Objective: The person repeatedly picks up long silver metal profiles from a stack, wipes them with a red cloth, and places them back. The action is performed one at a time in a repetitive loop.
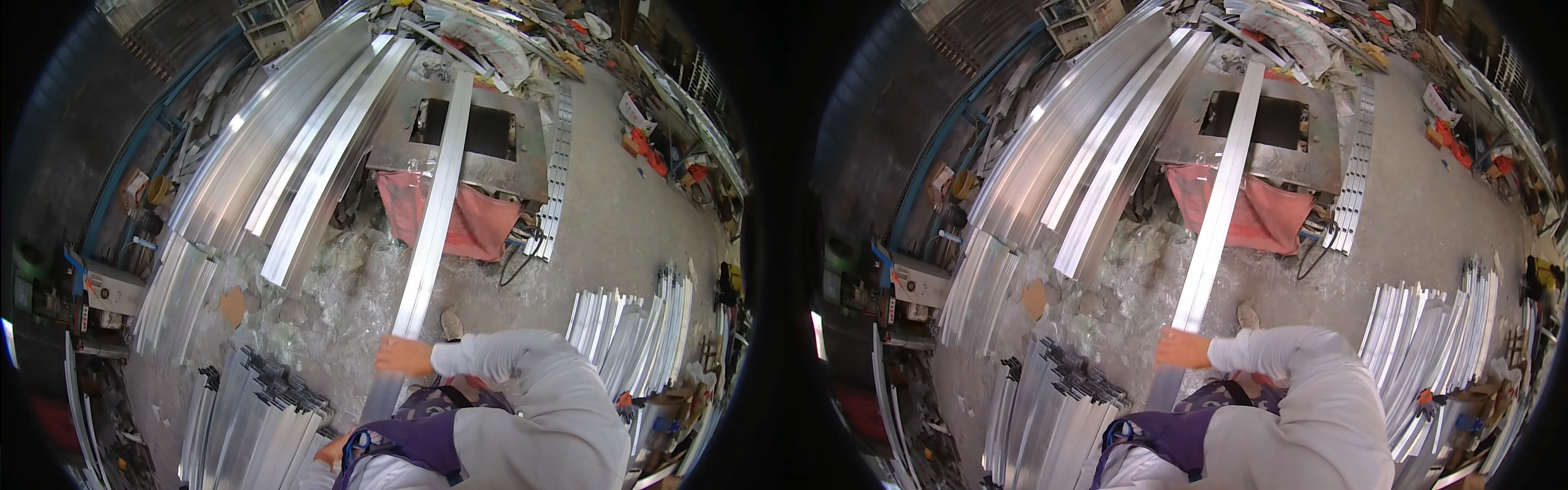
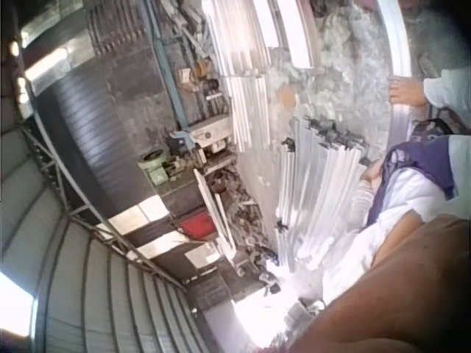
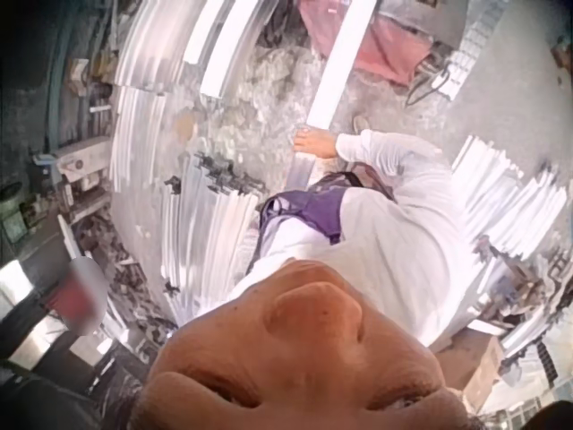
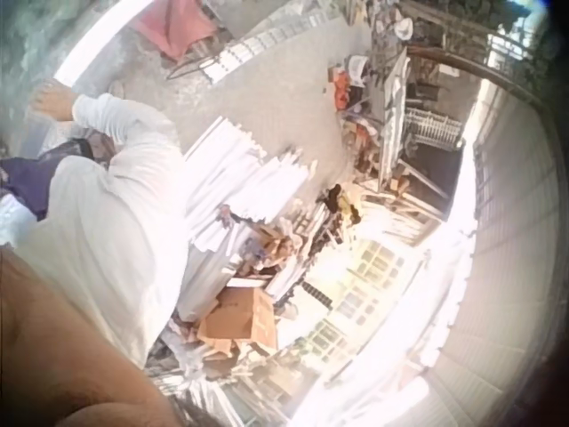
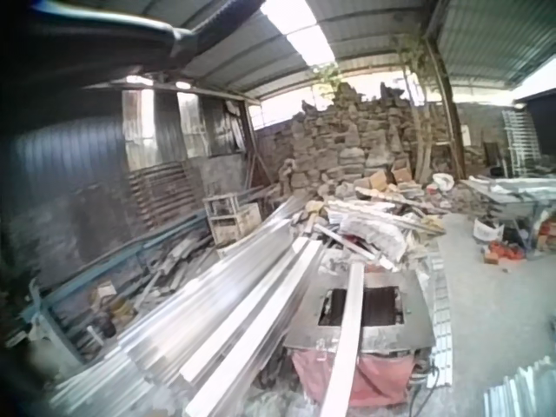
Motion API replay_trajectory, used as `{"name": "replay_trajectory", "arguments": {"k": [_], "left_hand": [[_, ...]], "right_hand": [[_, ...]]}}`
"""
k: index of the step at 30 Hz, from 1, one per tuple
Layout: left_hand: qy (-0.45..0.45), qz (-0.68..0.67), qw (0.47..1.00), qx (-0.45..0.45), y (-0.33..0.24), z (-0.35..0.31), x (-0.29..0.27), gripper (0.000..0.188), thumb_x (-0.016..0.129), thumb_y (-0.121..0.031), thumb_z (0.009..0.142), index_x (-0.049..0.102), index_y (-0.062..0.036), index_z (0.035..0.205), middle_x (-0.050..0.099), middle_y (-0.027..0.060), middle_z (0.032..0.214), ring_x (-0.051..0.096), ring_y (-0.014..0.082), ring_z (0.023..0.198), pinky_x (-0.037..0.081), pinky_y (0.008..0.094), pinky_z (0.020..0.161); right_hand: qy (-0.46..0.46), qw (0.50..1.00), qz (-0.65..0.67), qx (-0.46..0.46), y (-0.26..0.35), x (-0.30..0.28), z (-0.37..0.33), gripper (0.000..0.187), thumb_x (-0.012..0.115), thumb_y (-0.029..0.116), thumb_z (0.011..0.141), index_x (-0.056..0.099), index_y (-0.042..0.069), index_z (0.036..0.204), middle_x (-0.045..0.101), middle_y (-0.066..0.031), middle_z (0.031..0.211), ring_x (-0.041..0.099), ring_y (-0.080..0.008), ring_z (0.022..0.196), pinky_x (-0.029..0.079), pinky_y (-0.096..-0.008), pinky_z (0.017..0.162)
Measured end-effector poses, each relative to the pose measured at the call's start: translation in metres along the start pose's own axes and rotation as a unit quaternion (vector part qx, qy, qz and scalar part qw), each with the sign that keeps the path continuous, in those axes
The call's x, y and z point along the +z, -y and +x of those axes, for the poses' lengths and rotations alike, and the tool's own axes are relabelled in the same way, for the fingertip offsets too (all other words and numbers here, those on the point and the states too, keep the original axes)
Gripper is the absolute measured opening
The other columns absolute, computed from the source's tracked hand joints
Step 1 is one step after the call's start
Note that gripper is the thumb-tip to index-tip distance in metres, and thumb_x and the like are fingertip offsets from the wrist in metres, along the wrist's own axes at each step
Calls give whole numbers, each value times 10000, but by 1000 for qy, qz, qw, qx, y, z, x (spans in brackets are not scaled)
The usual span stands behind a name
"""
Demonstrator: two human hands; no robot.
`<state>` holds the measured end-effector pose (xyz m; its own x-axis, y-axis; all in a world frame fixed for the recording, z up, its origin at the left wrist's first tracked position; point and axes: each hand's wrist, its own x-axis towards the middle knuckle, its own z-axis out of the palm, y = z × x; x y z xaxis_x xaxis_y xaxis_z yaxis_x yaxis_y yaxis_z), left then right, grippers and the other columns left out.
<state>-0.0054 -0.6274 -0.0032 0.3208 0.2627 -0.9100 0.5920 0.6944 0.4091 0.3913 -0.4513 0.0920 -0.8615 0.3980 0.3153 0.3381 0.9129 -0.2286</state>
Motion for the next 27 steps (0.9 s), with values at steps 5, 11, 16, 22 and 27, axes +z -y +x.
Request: {"name": "replay_trajectory", "arguments": {"k": [5,11,16,22,27], "left_hand": [[34,35,987,154,-232,51,-3,578,433,-471,1015,555,25,1286,652,98,1181,614,201,1058,474,290,910],[-147,169,957,182,-482,135,41,788,583,-655,855,642,48,1204,662,221,1182,638,313,1071,465,393,904],[-212,169,923,273,-551,137,59,751,643,-657,797,684,23,1113,687,254,1070,657,353,1050,491,386,864],[-231,187,929,221,-434,132,45,702,714,-583,765,665,6,1145,690,229,1086,662,351,1029,498,397,878],[-221,178,949,139,-240,90,28,698,748,-554,734,645,-16,1167,693,205,1079,665,317,1024,500,396,873]], "right_hand": [[-60,982,-145,109,-133,-64,-52,297,579,98,789,554,124,1083,552,-61,1021,539,-240,1103,314,-489,1127],[-125,917,-308,222,-285,-137,-107,332,587,101,806,567,107,1138,571,-96,1133,532,-284,1137,384,-454,1053],[-28,895,-350,276,-354,-171,-103,242,596,137,822,636,112,1059,605,-82,1079,558,-272,1090,399,-432,1026],[191,908,-298,223,-343,-128,-74,226,641,142,788,646,133,1014,648,-70,1055,589,-249,1099,384,-457,1055],[94,973,-186,98,-203,-34,-43,132,641,180,764,615,165,893,601,-41,896,593,-228,970,434,-411,897]]}}
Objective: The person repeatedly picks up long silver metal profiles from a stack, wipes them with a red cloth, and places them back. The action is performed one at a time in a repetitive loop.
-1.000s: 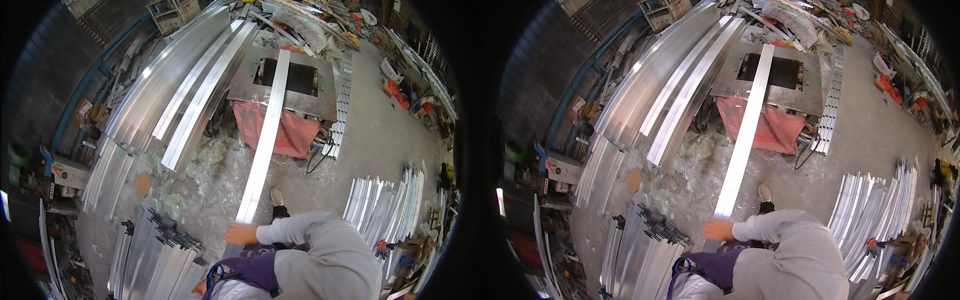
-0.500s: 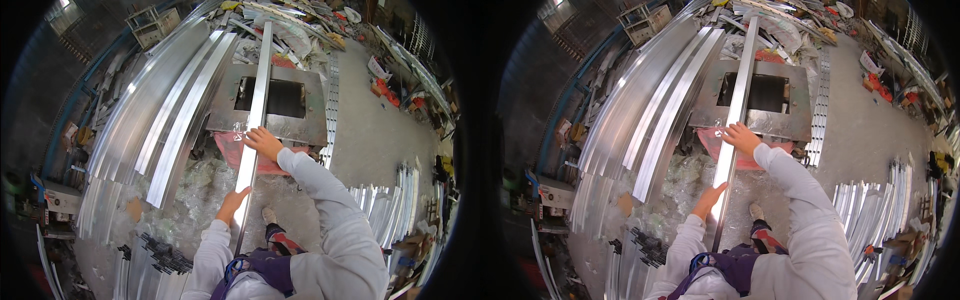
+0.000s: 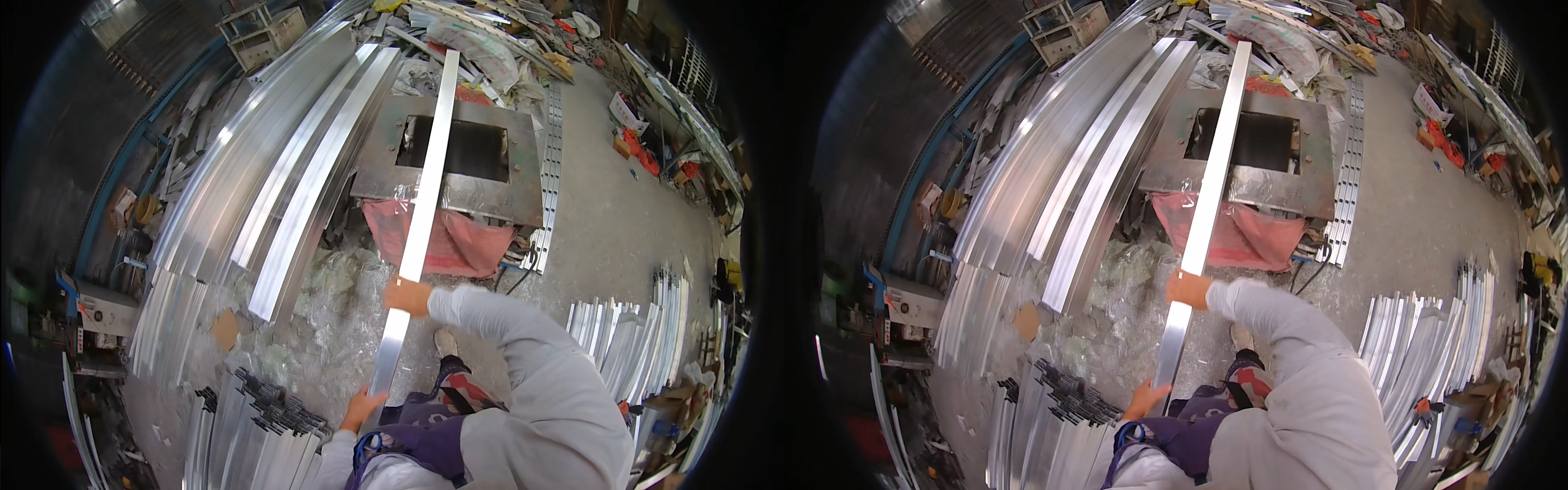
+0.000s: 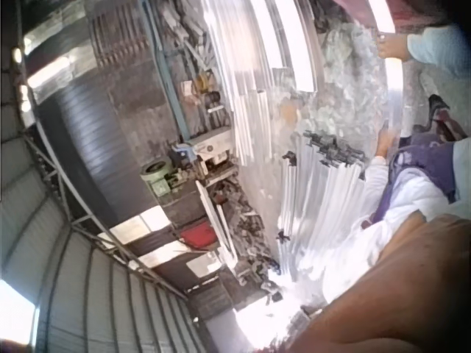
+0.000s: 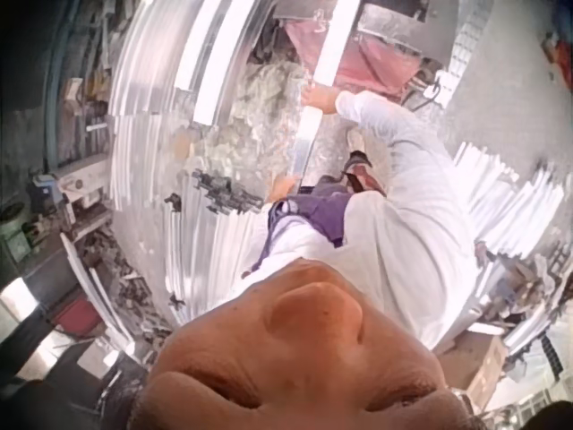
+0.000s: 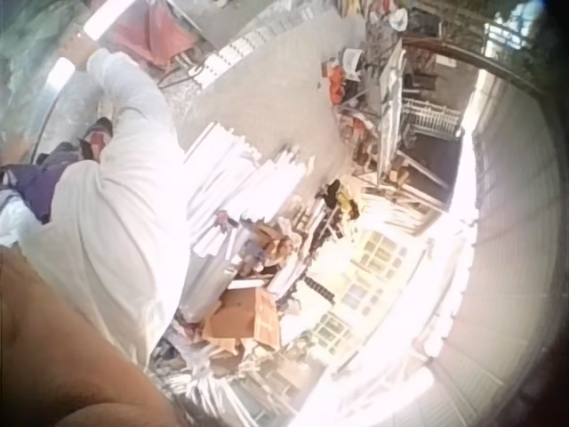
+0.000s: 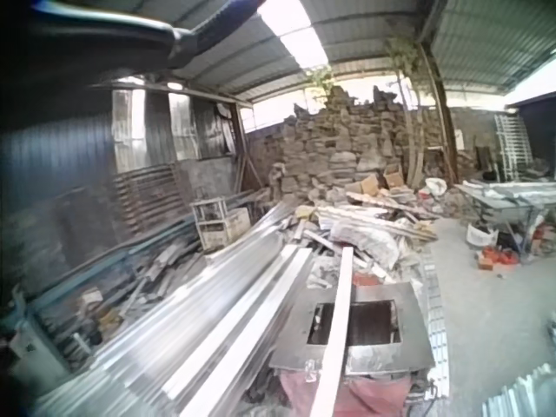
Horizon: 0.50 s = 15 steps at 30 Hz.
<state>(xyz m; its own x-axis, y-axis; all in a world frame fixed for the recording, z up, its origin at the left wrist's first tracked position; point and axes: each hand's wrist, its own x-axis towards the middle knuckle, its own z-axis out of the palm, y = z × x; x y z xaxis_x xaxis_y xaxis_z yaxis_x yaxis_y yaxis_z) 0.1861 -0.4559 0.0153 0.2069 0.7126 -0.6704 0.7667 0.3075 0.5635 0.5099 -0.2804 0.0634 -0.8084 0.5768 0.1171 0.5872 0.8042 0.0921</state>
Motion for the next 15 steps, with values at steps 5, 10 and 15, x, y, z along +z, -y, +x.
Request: {"name": "replay_trajectory", "arguments": {"k": [5,10,15], "left_hand": [[70,-45,989,-122,113,-130,8,671,763,-516,739,622,-29,1178,686,211,1073,655,296,1042,490,370,887],[88,-71,978,-176,221,-224,26,670,766,-512,739,621,-28,1179,684,210,1080,653,288,1044,488,366,890],[99,-79,978,-167,249,-231,30,669,768,-509,739,620,-28,1179,681,208,1086,651,279,1046,486,363,892]], "right_hand": [[9,993,119,-7,193,9,12,90,580,165,790,588,155,878,561,-38,879,559,-229,927,411,-372,808],[-34,974,210,-77,338,9,28,102,564,193,808,576,131,889,552,-50,903,542,-219,950,406,-359,808],[-118,964,225,-79,349,8,33,106,576,188,809,570,135,900,568,-48,923,558,-214,961,414,-355,822]]}}
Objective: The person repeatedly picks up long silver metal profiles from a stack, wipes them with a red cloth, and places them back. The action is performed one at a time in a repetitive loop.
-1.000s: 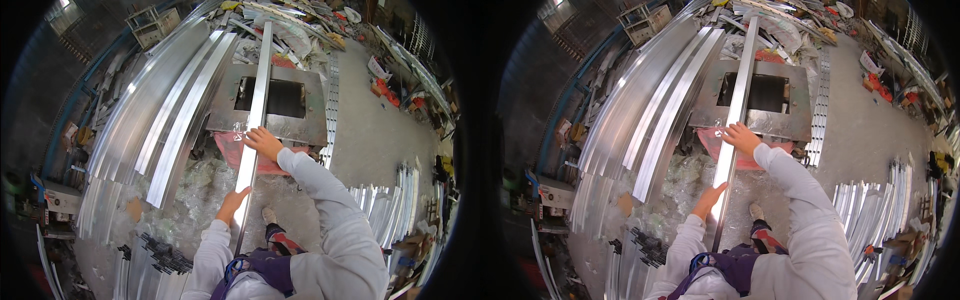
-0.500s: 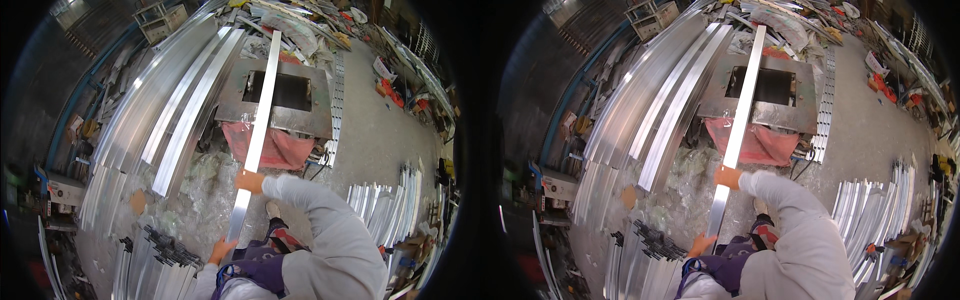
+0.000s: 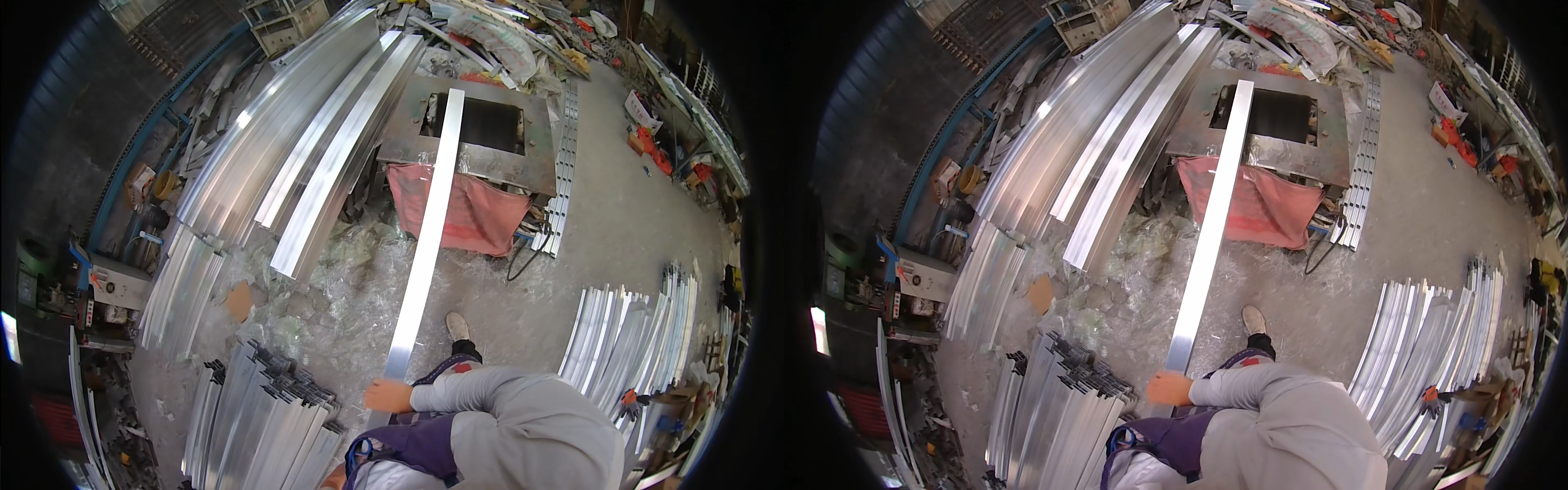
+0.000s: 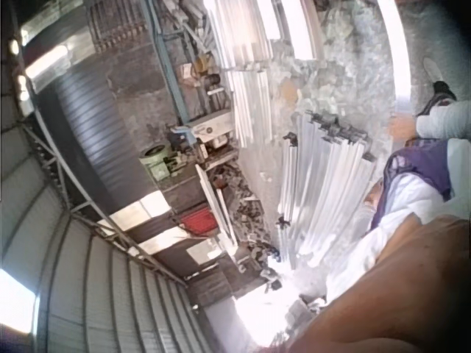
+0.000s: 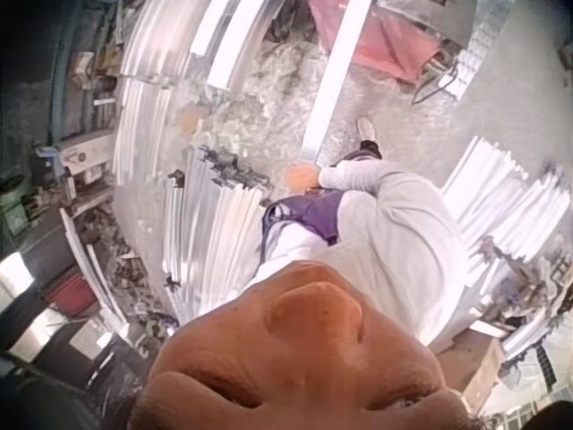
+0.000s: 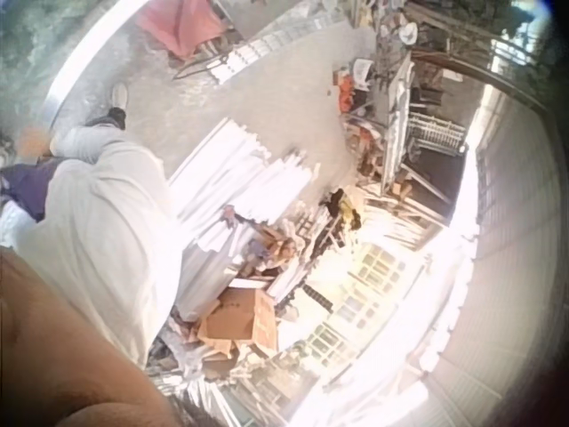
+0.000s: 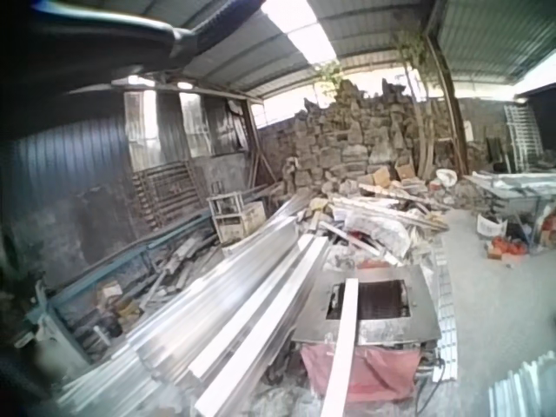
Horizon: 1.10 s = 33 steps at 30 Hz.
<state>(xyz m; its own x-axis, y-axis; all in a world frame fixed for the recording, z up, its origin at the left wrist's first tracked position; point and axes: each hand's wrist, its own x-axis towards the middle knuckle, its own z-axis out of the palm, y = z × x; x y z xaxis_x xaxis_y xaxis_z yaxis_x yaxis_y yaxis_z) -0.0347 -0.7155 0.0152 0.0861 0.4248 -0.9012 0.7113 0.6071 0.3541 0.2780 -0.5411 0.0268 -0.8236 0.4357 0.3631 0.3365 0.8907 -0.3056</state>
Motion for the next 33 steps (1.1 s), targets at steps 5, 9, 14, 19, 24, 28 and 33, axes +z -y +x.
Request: {"name": "replay_trajectory", "arguments": {"k": [5,9,14,19,24,28,33], "left_hand": [[-8,20,996,87,-65,77,-9,667,771,-505,739,619,-27,1180,679,207,1093,649,271,1047,484,359,895],[-21,63,983,170,-236,143,-25,798,724,-619,734,616,51,1156,651,263,1150,633,336,1088,474,395,924],[-96,94,958,254,-485,179,-28,896,670,-687,740,611,92,1180,636,304,1155,620,410,1091,474,437,922],[-112,86,951,276,-634,181,-32,810,644,-678,779,675,68,1094,696,243,1031,665,347,995,488,397,873],[-93,113,947,287,-642,182,-28,830,619,-696,788,668,66,1115,690,244,1064,658,347,1020,482,395,889],[-109,117,951,263,-549,165,-34,830,631,-687,782,655,59,1145,679,246,1110,648,365,1058,482,399,908],[-89,119,967,208,-377,147,-26,726,686,-599,786,648,14,1173,689,208,1097,656,302,1025,488,385,889]], "right_hand": [[83,994,-43,61,-109,-66,-15,64,597,147,789,583,145,852,589,-46,894,585,-233,929,431,-366,843],[54,977,-169,117,-239,-135,-51,93,590,114,787,595,149,874,584,-64,932,570,-267,1030,406,-413,1001],[-35,878,-306,367,-349,-223,-95,452,551,62,840,524,70,1290,485,-131,1400,407,-311,1353,311,-445,1143],[-277,843,-184,424,-400,-267,-117,507,517,-95,766,535,6,1263,508,-191,1352,440,-386,1297,358,-433,1096],[-426,698,-64,572,-428,-266,-125,531,613,73,845,459,-9,1347,498,-250,1305,470,-434,1211,381,-436,1062],[-418,576,85,697,-408,-249,-95,980,787,423,768,259,-66,1433,395,-330,1384,406,-461,1284,353,-441,1087],[-493,598,173,608,-371,-155,-106,1080,871,413,667,258,-80,1407,440,-303,1354,462,-391,1267,404,-418,1041]]}}
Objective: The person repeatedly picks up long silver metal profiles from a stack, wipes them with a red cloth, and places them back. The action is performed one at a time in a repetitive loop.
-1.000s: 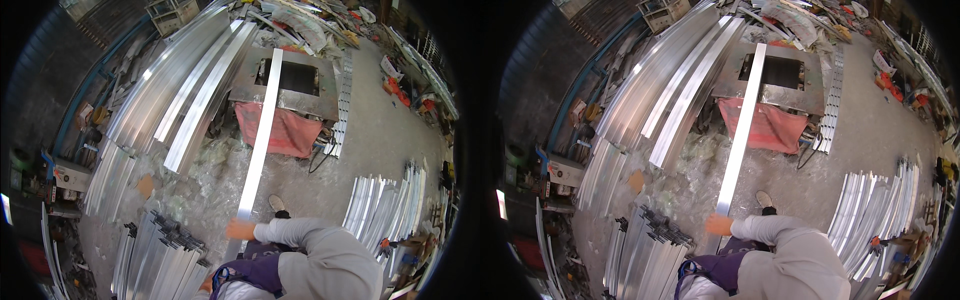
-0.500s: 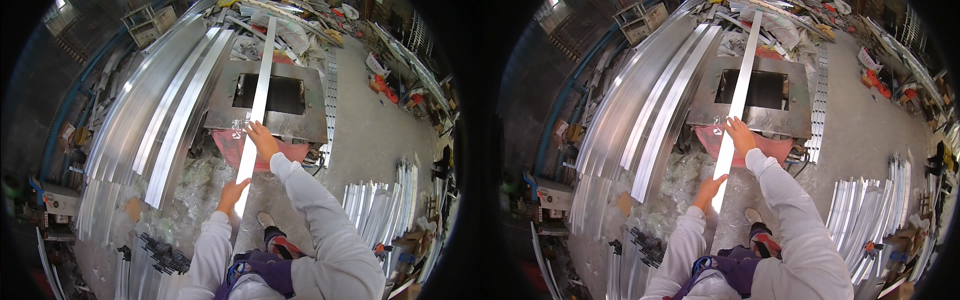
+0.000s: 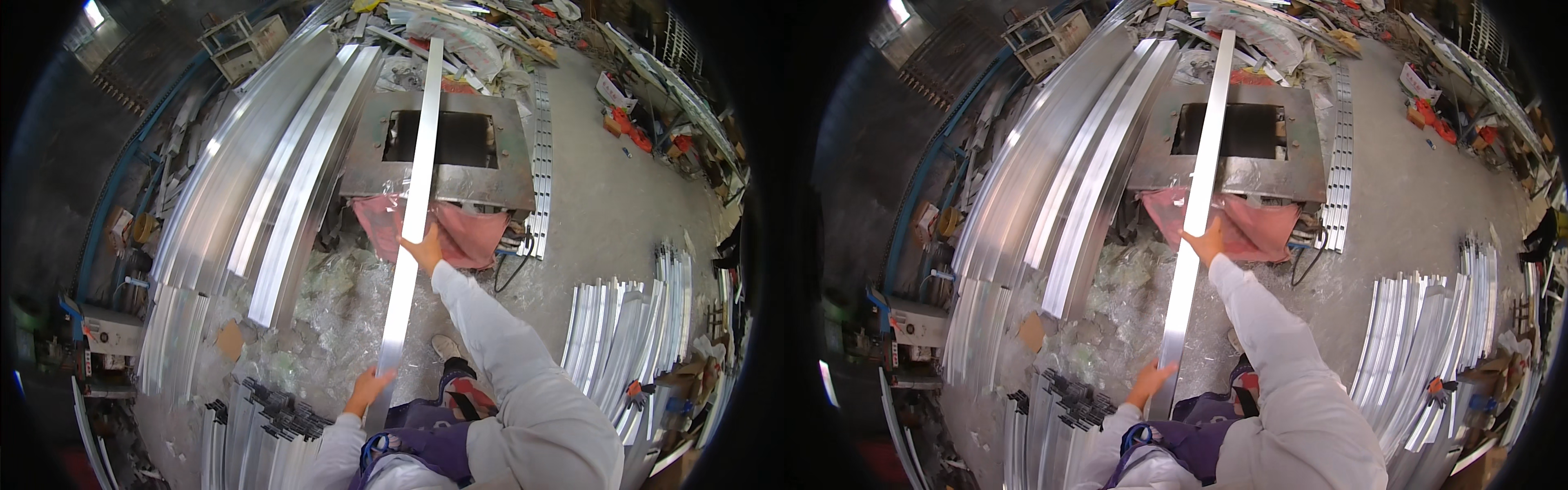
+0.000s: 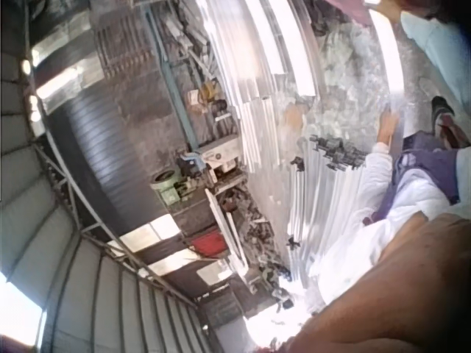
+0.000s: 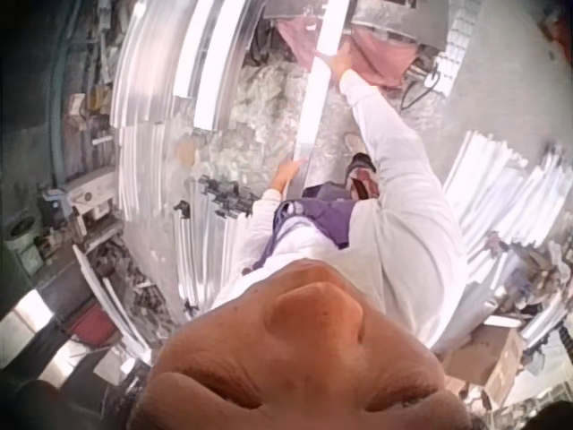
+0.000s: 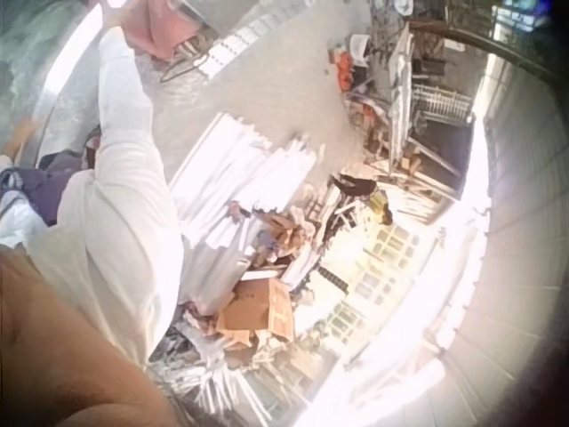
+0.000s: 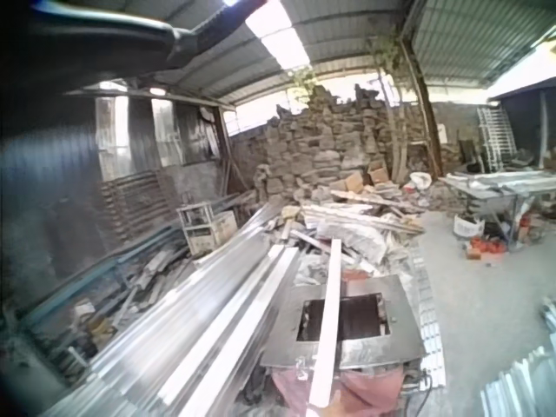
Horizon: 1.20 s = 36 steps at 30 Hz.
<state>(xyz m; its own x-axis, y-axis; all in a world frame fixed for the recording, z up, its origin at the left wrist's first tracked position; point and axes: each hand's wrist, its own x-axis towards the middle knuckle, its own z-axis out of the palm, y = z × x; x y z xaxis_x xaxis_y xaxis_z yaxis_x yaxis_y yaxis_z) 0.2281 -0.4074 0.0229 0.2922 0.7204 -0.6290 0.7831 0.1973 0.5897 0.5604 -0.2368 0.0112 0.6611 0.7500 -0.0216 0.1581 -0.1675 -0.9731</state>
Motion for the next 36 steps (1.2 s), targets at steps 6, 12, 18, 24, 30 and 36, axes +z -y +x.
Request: {"name": "replay_trajectory", "arguments": {"k": [6,12,18,24,30,36], "left_hand": [[66,-76,993,-68,176,-174,31,567,706,-514,825,640,-13,1084,689,121,998,623,177,967,475,315,850],[104,-107,979,-141,296,-288,31,642,574,-610,883,615,-18,1127,677,102,1036,616,185,984,471,309,858],[78,-294,939,-162,178,-236,16,710,464,-662,923,592,-19,1194,665,84,1078,610,195,995,471,306,866],[63,-257,941,-210,72,-163,5,724,403,-628,975,519,-8,1329,640,75,1162,604,200,1041,476,321,899],[96,-206,970,-85,-4,-92,-18,649,677,-455,895,534,15,1318,637,125,1207,581,200,1138,454,326,952],[113,-284,951,-48,-57,-33,-6,676,801,-319,806,534,36,1316,624,128,1240,580,224,1143,441,328,989]], "right_hand": [[99,979,138,115,-10,27,-254,748,824,223,760,359,-38,1285,554,-167,1159,576,-246,1063,489,-361,898],[159,931,240,226,-1,-3,-413,642,746,196,843,363,1,1320,552,-104,1169,561,-171,1041,499,-345,869],[323,801,408,296,18,-32,-382,406,623,225,938,446,61,1265,593,-66,1104,612,-163,958,527,-332,803],[165,848,456,215,42,-42,-293,326,601,210,958,465,57,1211,607,-73,1064,617,-176,954,539,-355,786],[45,905,370,205,35,-43,-204,557,787,206,832,452,-27,1212,607,-152,1103,610,-198,992,514,-335,829],[38,945,272,178,18,-45,-114,547,779,226,841,468,-59,1190,609,-164,1122,613,-224,987,504,-338,830]]}}
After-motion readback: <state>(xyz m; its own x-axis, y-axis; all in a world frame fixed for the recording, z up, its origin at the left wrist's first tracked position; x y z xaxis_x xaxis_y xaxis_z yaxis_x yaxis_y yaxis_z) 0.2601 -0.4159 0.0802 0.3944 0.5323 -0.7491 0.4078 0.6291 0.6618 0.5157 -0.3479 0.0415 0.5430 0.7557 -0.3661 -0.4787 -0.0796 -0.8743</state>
